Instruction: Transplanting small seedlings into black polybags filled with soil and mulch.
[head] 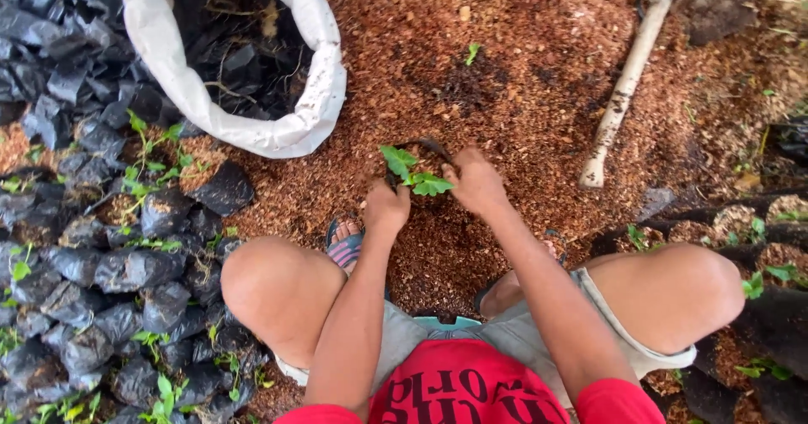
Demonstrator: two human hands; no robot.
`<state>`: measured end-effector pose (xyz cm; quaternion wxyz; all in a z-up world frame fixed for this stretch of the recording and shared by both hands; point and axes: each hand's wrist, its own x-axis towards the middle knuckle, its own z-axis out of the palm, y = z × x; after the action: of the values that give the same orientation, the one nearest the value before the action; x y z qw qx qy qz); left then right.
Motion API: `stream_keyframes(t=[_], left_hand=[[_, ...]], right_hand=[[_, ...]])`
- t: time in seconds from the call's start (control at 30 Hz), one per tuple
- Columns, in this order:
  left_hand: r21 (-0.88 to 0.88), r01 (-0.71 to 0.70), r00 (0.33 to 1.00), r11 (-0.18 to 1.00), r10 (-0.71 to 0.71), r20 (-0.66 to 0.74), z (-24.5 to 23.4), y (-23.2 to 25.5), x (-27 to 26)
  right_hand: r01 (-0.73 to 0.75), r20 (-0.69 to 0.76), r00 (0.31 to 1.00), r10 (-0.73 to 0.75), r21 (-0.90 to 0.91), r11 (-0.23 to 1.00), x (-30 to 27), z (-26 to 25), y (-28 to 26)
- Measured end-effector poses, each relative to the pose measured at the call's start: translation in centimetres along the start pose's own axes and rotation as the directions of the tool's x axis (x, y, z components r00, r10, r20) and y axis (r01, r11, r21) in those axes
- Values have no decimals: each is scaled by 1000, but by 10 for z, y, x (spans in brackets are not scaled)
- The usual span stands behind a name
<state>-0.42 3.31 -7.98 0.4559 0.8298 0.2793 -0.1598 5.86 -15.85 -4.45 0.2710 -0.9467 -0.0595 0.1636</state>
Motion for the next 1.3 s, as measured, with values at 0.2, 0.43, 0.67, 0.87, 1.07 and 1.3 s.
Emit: stream_keyframes(t=[0.2,0.43,0.67,0.87,1.07,1.3], left_hand=[[293,-291,891,911,370,-264,13,-8,37],[190,-211,929,959,258,-266,27,-34,75],[254,-321,882,912,386,-271,-6,-9,64],[193,-424,831,885,465,-306,-22,29,46],[-435,-174,971,883,81,-225,-14,23,61],[-228,-661,727,715,534,-431,10,-85,99]], right_hand=[[-121,-114,987,113,-66,990,-13,27,1],[-147,41,989,143,127,981,-35,16,0],[-245,328,935,135,319,916,-40,-33,-28],[-341,347,925,156,574,744,-38,-18,-28],[-210,453,892,0,413,887,-30,-15,-10],[-40,4,999,48,628,777,-25,27,53]])
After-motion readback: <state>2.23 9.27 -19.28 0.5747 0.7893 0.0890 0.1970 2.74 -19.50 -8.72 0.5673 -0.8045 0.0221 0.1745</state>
